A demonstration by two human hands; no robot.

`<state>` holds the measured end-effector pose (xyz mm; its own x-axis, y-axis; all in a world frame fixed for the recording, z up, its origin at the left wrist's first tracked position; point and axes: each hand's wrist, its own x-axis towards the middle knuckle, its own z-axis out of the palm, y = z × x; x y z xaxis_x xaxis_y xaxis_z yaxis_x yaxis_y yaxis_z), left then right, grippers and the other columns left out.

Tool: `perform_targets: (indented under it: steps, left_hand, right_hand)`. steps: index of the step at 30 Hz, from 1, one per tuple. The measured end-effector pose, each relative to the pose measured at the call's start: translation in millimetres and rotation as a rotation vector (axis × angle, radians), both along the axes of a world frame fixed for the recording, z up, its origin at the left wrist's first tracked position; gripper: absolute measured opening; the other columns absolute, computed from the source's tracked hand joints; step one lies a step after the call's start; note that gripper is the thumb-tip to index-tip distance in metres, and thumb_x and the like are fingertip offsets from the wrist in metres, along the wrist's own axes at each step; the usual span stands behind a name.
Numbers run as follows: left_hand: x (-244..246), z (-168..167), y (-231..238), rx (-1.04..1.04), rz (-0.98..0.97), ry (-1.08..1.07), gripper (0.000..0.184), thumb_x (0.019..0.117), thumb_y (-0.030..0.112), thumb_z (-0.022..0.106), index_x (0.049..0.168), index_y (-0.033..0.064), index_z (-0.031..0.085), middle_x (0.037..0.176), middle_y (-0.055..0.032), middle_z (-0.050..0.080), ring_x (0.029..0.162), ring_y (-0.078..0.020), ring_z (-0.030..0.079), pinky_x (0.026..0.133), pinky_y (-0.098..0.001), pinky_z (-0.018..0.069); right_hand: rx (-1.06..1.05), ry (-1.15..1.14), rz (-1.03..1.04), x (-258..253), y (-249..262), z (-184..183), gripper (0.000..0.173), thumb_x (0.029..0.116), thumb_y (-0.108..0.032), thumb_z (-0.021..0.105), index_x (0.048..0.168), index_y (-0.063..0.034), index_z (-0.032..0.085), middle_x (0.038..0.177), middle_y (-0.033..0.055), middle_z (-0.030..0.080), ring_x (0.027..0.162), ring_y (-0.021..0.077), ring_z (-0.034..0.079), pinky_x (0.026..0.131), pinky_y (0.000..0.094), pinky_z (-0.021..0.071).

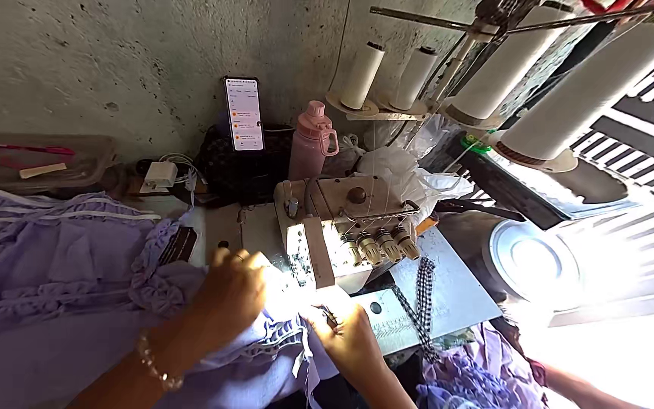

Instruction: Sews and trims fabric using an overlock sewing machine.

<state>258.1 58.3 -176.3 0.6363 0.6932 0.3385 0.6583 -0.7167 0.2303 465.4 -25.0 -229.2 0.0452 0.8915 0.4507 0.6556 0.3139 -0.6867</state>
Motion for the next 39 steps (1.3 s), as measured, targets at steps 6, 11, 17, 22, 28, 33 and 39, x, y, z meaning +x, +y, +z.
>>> perform_targets:
  steps: [6, 11, 17, 22, 28, 33, 39]
  left_hand:
    - [17.3, -10.6, -19.1, 0.001, -0.049, -0.047, 0.027, 0.0876, 0.037, 0.064, 0.084, 0.0112, 0.069, 0.078, -0.0055, 0.069, 0.078, -0.025, 0.069, 0.085, -0.0545, 0.0443]
    - [19.8, -19.3, -29.8, 0.137, -0.024, -0.097, 0.02, 0.0879, 0.031, 0.06, 0.081, 0.0134, 0.067, 0.072, -0.0022, 0.066, 0.072, -0.0221, 0.066, 0.083, -0.05, 0.0438]
    - [19.6, -18.2, -51.0, 0.305, 0.159, -0.013, 0.023, 0.0848, 0.031, 0.059, 0.075, 0.0113, 0.064, 0.072, -0.0061, 0.066, 0.072, -0.0267, 0.068, 0.085, -0.0559, 0.0431]
    - [36.2, -17.4, -63.6, 0.287, 0.274, -0.043, 0.02, 0.0856, 0.016, 0.056, 0.09, 0.0009, 0.068, 0.087, -0.0153, 0.072, 0.08, -0.0318, 0.072, 0.09, -0.0575, 0.045]
    - [34.2, -29.4, -48.6, 0.162, 0.122, -0.211, 0.03, 0.0946, 0.023, 0.05, 0.08, 0.0028, 0.067, 0.08, -0.0128, 0.064, 0.073, -0.028, 0.067, 0.069, -0.0409, 0.0532]
    - [34.8, -25.7, -46.0, 0.133, 0.078, -0.225, 0.029, 0.0947, 0.023, 0.051, 0.084, 0.0033, 0.069, 0.084, -0.0123, 0.066, 0.077, -0.0271, 0.068, 0.069, -0.0391, 0.0568]
    - [34.2, -25.6, -47.9, 0.177, 0.165, -0.138, 0.043, 0.1008, 0.026, 0.035, 0.086, 0.0009, 0.067, 0.087, -0.0166, 0.067, 0.082, -0.0339, 0.068, 0.069, -0.0466, 0.0492]
  right_hand:
    - [0.013, -0.035, -0.018, -1.9, -1.0, 2.9, 0.019, 0.0918, -0.023, 0.067, 0.096, -0.0098, 0.079, 0.087, 0.0031, 0.069, 0.071, 0.01, 0.065, 0.058, 0.0281, 0.0539]
    - [0.07, -0.183, -0.064, -5.7, -4.3, 10.3, 0.017, 0.088, -0.022, 0.067, 0.087, -0.0083, 0.076, 0.083, 0.0059, 0.067, 0.066, 0.0148, 0.067, 0.05, 0.0315, 0.0521]
    - [0.086, -0.149, -0.082, -8.9, -9.7, 10.7, 0.02, 0.0895, -0.026, 0.065, 0.089, -0.0075, 0.073, 0.079, 0.0035, 0.068, 0.06, 0.0109, 0.063, 0.048, 0.028, 0.0492]
    - [0.078, 0.031, -0.076, -11.5, -7.6, 10.2, 0.02, 0.0897, -0.024, 0.066, 0.088, -0.006, 0.074, 0.074, 0.0006, 0.066, 0.057, 0.0033, 0.056, 0.053, 0.0177, 0.0456]
    - [-0.136, 0.191, 0.078, 5.9, -8.4, 16.3, 0.031, 0.0907, -0.033, 0.071, 0.105, -0.0057, 0.076, 0.085, -0.0029, 0.066, 0.065, -0.0036, 0.052, 0.06, 0.0133, 0.0447]
    - [-0.077, 0.107, 0.049, 4.3, -6.3, 12.6, 0.026, 0.0951, -0.031, 0.064, 0.088, -0.0077, 0.073, 0.078, -0.001, 0.062, 0.068, 0.0024, 0.057, 0.06, 0.0184, 0.0475]
    - [0.051, 0.041, -0.08, -2.9, -5.7, 6.8, 0.022, 0.0902, -0.028, 0.066, 0.084, -0.0096, 0.076, 0.074, -0.0022, 0.064, 0.063, 0.0024, 0.059, 0.054, 0.0195, 0.0468]
